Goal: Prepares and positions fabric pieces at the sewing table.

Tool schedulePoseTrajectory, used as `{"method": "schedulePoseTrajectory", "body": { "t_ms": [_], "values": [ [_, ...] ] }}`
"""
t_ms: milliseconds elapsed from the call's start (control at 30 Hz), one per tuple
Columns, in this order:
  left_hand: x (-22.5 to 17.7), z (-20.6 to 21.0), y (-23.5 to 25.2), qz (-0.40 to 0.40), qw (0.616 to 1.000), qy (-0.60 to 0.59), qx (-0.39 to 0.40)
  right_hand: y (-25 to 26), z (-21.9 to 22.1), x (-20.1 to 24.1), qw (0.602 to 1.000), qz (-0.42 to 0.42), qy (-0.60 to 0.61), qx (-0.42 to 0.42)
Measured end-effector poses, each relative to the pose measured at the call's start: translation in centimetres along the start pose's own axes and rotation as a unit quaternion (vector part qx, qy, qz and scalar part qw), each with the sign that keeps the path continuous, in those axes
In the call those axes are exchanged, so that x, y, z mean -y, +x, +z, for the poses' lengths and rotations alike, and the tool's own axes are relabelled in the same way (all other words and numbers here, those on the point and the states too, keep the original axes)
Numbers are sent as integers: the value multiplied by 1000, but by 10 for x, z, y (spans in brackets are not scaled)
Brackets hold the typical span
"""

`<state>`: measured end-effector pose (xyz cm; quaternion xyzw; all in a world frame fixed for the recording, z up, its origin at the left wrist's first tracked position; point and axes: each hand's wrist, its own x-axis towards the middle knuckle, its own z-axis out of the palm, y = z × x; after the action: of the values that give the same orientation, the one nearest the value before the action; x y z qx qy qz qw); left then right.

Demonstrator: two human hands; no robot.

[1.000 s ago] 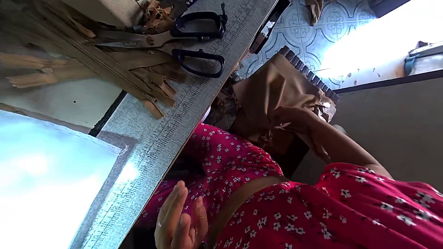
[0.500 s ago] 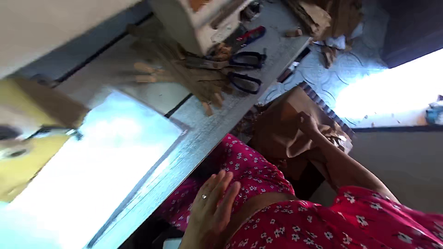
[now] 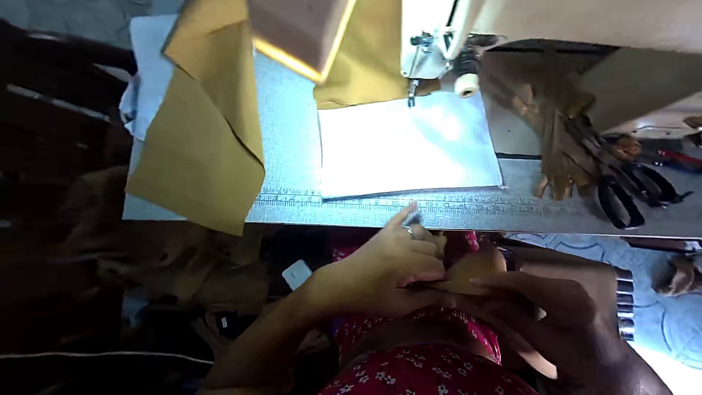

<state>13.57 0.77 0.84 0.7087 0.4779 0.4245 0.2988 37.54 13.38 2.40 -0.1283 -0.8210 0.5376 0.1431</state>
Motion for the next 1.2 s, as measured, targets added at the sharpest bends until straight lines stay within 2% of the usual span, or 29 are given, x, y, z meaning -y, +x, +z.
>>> {"method": "schedulePoseTrajectory", "body": {
  "t_ms": [133, 233, 300, 367, 433, 500, 567, 633, 700, 733, 800, 933, 1000, 1100, 1200],
  "values": [
    [-8, -28, -29, -34, 995, 68, -66, -24, 4, -33, 988, 147, 13, 37],
    [-11, -40, -39, -65, 992, 27, -104, -28, -11, -34, 974, 223, 46, 14],
    [-12, -46, -38, -84, 988, 10, -133, -9, -31, -23, 979, 201, 22, -33],
    [-12, -54, -31, -102, 976, 67, -179, 21, -49, -10, 980, 143, -102, -95],
    [-5, -66, -20, -121, 947, 176, -239, 64, -60, 0, 954, 86, -251, -141],
    [14, -83, -4, -156, 913, 271, -264, 112, -65, -2, 923, 46, -354, -143],
    [43, -101, 14, -208, 893, 317, -241, 161, -66, -15, 903, 69, -403, -130],
    [66, -114, 34, -302, 880, 318, -184, 199, -61, -31, 889, 96, -432, -113],
    [82, -116, 45, -389, 855, 312, -142, 215, -54, -51, 892, 85, -432, -100],
    [86, -115, 45, -408, 847, 311, -136, 217, -50, -61, 896, 72, -427, -99],
    [84, -110, 33, -398, 853, 310, -137, 210, -43, -72, 902, 62, -417, -89],
    [67, -90, -11, -335, 883, 296, -140, 162, -26, -80, 937, 14, -344, -59],
    [62, -86, -20, -332, 882, 305, -133, 142, -15, -84, 943, -18, -325, -71],
    [50, -79, -7, -328, 868, 358, -106, 127, 0, -90, 932, -81, -334, -112],
    [50, -63, 17, -227, 892, 380, -85, 127, 2, -96, 915, -125, -356, -141]
  ]
}}
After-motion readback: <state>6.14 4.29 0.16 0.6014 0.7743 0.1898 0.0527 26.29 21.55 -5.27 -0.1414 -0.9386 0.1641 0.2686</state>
